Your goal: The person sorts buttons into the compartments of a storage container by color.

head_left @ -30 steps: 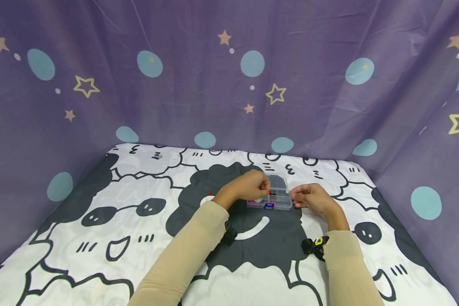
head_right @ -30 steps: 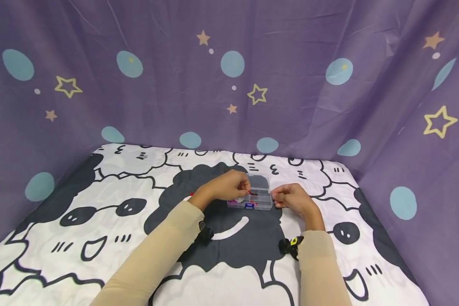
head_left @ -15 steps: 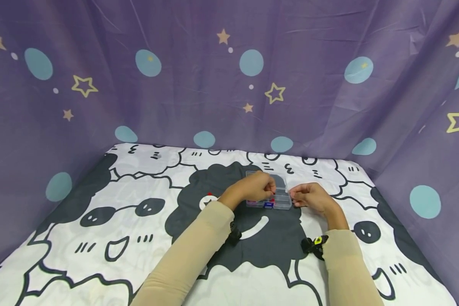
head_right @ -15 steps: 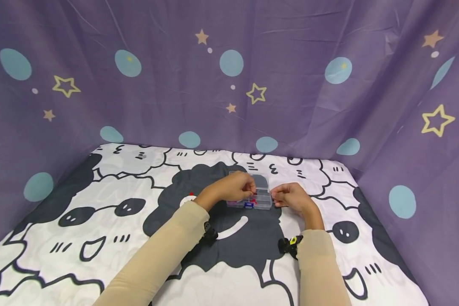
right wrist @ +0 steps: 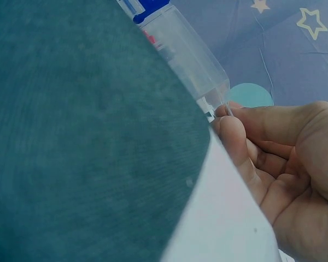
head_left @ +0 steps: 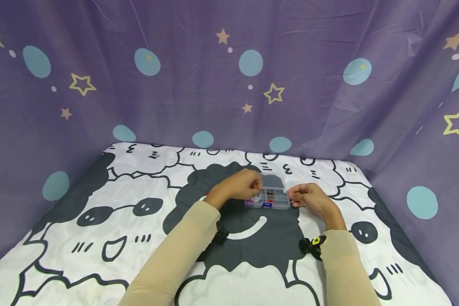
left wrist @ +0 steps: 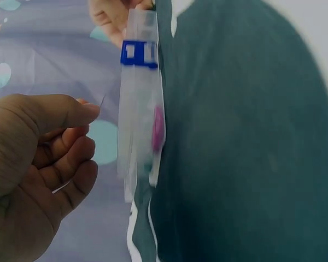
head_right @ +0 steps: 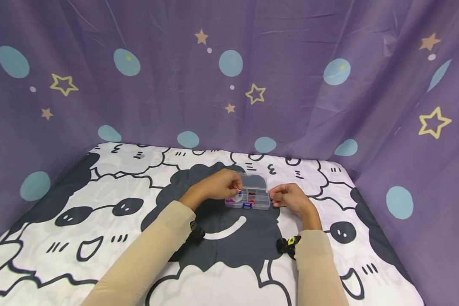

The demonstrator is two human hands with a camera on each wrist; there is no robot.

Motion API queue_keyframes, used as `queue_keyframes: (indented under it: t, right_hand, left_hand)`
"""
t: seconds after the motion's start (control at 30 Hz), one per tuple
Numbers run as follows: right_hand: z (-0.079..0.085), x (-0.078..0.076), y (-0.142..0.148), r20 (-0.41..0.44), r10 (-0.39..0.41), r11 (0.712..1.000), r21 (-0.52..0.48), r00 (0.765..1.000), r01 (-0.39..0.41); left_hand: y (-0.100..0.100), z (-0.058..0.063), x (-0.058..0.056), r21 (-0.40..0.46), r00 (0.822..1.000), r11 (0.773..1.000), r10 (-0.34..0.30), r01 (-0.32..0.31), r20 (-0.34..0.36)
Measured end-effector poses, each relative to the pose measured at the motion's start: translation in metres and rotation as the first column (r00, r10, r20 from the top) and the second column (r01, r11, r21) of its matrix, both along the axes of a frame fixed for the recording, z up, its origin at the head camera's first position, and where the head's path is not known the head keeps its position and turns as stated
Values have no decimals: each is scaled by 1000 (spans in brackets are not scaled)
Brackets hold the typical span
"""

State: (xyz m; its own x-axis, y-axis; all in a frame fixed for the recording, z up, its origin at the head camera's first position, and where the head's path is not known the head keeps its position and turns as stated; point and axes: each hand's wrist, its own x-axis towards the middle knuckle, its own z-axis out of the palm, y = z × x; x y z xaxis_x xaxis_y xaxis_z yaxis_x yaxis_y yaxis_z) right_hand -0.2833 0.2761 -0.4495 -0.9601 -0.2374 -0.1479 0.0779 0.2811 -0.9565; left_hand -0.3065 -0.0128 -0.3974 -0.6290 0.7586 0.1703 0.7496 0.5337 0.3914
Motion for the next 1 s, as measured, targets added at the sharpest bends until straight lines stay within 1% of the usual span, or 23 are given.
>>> queue_keyframes:
  t: [0.27,0.6,0.8,1.0]
  right_hand:
    - [3,1,-1,4,-3,1000,2,1000,3]
    - [0,1,1,6,6,1000,-1,1000,-6]
    - [-1,-1,1,8,-21,1000,4,1000,21]
    - [-2,-2,1,5,-4,1000,-5,1000,4]
  left_hand:
    - [-38,0,-1,-6,997,997,73,-73,37]
    - [-88,-2,-1,-31,991,992,126,-124,37]
    - [-112,-4,-5,-77,984,985,160,-154,81]
    - [-130,-3,-5,-119,974,978,187,-172,125]
